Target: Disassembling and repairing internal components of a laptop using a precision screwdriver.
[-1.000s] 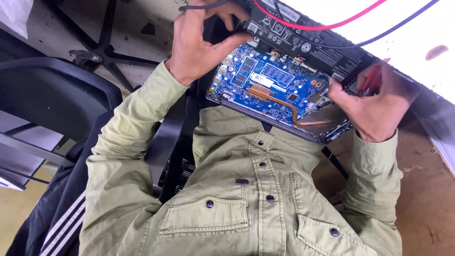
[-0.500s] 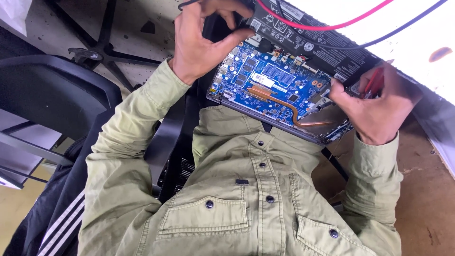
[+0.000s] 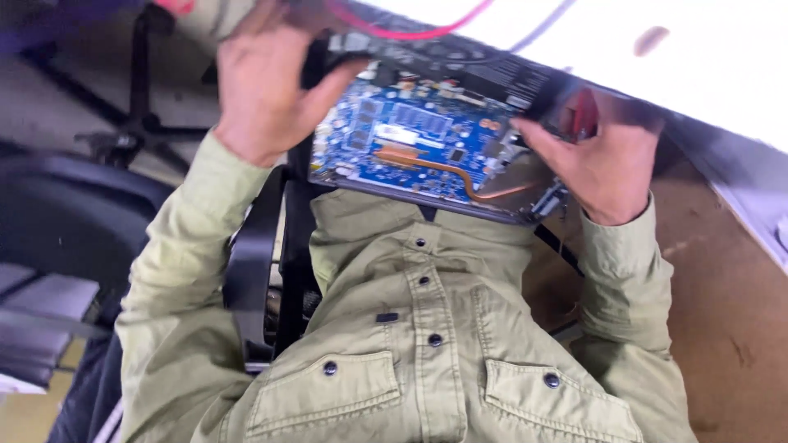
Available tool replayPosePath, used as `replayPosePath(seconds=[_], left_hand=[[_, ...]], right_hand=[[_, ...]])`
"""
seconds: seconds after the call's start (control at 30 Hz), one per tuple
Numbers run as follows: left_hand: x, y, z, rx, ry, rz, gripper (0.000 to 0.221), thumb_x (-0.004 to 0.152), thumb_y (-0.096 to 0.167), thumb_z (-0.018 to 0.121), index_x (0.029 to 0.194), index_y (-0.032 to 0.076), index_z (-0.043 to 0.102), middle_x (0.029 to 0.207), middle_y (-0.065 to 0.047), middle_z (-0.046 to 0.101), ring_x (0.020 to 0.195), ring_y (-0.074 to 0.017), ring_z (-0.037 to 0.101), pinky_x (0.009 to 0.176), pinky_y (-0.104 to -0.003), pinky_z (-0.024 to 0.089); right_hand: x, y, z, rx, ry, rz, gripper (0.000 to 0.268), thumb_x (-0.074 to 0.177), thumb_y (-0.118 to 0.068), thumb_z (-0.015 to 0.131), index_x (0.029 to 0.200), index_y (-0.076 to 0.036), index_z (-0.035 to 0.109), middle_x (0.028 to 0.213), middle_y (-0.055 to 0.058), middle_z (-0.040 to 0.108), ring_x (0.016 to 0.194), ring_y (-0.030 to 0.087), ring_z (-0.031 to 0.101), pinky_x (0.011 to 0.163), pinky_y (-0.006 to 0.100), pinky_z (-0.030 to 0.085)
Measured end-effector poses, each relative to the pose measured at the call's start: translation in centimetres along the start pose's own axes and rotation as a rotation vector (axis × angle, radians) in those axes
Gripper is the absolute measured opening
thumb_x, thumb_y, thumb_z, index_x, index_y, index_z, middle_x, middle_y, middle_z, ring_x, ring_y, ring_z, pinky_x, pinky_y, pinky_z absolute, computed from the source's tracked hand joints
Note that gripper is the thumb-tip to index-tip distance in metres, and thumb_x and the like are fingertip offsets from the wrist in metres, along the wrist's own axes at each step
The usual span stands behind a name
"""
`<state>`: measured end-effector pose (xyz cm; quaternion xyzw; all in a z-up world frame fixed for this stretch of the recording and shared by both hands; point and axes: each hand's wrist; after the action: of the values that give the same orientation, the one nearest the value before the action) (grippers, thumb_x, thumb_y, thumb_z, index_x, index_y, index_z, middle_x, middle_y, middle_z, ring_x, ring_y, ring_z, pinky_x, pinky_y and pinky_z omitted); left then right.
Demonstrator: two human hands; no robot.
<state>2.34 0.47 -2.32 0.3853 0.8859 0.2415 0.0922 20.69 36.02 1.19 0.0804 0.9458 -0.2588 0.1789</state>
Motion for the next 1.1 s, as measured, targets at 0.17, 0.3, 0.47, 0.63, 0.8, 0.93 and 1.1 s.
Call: replayPosePath(seconds=[0.17, 0.3, 0.47, 0.63, 0.8, 0.93, 1.1], left_hand=[[1.8, 1.5, -2.0, 0.058, 0.076, 0.172, 0.045, 0.113, 0.039, 0.080, 0.117, -0.002, 0.064, 0.115, -0.019, 0.070, 0.108, -0.0353, 0.060, 0.084, -0.042, 0.052], [2.9, 3.7, -1.5, 0.116, -0.021, 0.229, 0.045, 0.115, 0.048, 0.073, 0.113, 0.003, 0.070, 0.121, -0.018, 0.070, 0.112, -0.0341, 0.061, 0.101, -0.046, 0.048], [6.0, 7.6, 0.7, 0.378, -0.317, 0.412, 0.046, 0.118, 0.064, 0.049, 0.114, 0.025, 0.072, 0.073, 0.012, 0.059, 0.055, -0.0019, 0.048, 0.055, -0.020, 0.045], [7.0, 9.7, 3.6, 0.287, -0.443, 0.478, 0.044, 0.118, 0.058, 0.041, 0.125, 0.017, 0.057, 0.054, 0.009, 0.034, 0.035, -0.0042, 0.029, 0.028, -0.023, 0.028], [8.3, 10.7, 3.7, 0.393, -0.422, 0.449, 0.047, 0.120, 0.061, 0.048, 0.091, 0.026, 0.060, 0.051, 0.013, 0.034, 0.033, -0.0016, 0.030, 0.029, -0.025, 0.025], [8.2, 10.5, 4.1, 0.411, -0.365, 0.512, 0.036, 0.120, 0.057, 0.054, 0.100, 0.027, 0.057, 0.054, 0.011, 0.027, 0.036, -0.0031, 0.022, 0.030, -0.025, 0.027], [8.3, 10.2, 3.7, 0.574, -0.510, 0.713, 0.102, 0.077, 0.077, 0.078, 0.162, 0.033, 0.044, 0.068, 0.014, 0.046, 0.043, -0.0001, 0.028, 0.030, -0.021, 0.033]], right_hand=[[-2.9, 1.8, -1.6, -0.043, 0.121, 0.057, 0.046, 0.112, -0.037, 0.094, 0.082, -0.012, 0.069, 0.074, -0.003, 0.066, 0.064, 0.012, 0.060, 0.087, 0.038, 0.053], [-3.7, 1.2, -2.1, 0.156, 0.153, 0.048, 0.042, 0.116, -0.027, 0.086, 0.089, -0.002, 0.066, 0.076, 0.004, 0.064, 0.062, 0.016, 0.057, 0.075, 0.038, 0.056], [-4.2, -0.2, -0.7, 0.398, 0.134, -0.021, 0.040, 0.108, -0.022, 0.073, 0.127, 0.013, 0.068, 0.073, 0.010, 0.065, 0.057, 0.017, 0.060, 0.055, 0.033, 0.056], [-5.0, -1.8, -1.1, 0.588, 0.061, 0.064, 0.042, 0.102, -0.009, 0.076, 0.139, 0.005, 0.063, 0.075, 0.004, 0.061, 0.061, 0.013, 0.053, 0.065, 0.031, 0.051], [-5.4, -1.2, -1.5, 0.650, 0.025, 0.091, 0.045, 0.104, -0.012, 0.073, 0.144, 0.001, 0.059, 0.077, 0.004, 0.058, 0.066, 0.016, 0.052, 0.069, 0.032, 0.050], [-5.4, -0.7, -1.8, 0.673, 0.028, 0.069, 0.044, 0.103, -0.011, 0.073, 0.143, 0.004, 0.060, 0.078, 0.005, 0.057, 0.065, 0.017, 0.049, 0.067, 0.033, 0.048], [-5.5, -0.5, -2.2, 0.683, 0.026, 0.067, 0.044, 0.103, -0.015, 0.072, 0.141, 0.005, 0.061, 0.080, 0.007, 0.060, 0.066, 0.018, 0.053, 0.068, 0.033, 0.051]])
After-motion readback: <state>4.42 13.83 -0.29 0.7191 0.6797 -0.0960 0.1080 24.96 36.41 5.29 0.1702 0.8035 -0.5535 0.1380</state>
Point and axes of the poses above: each hand's wrist, its own x-axis towards the middle knuckle, its own z-axis out of the palm, y = z × x
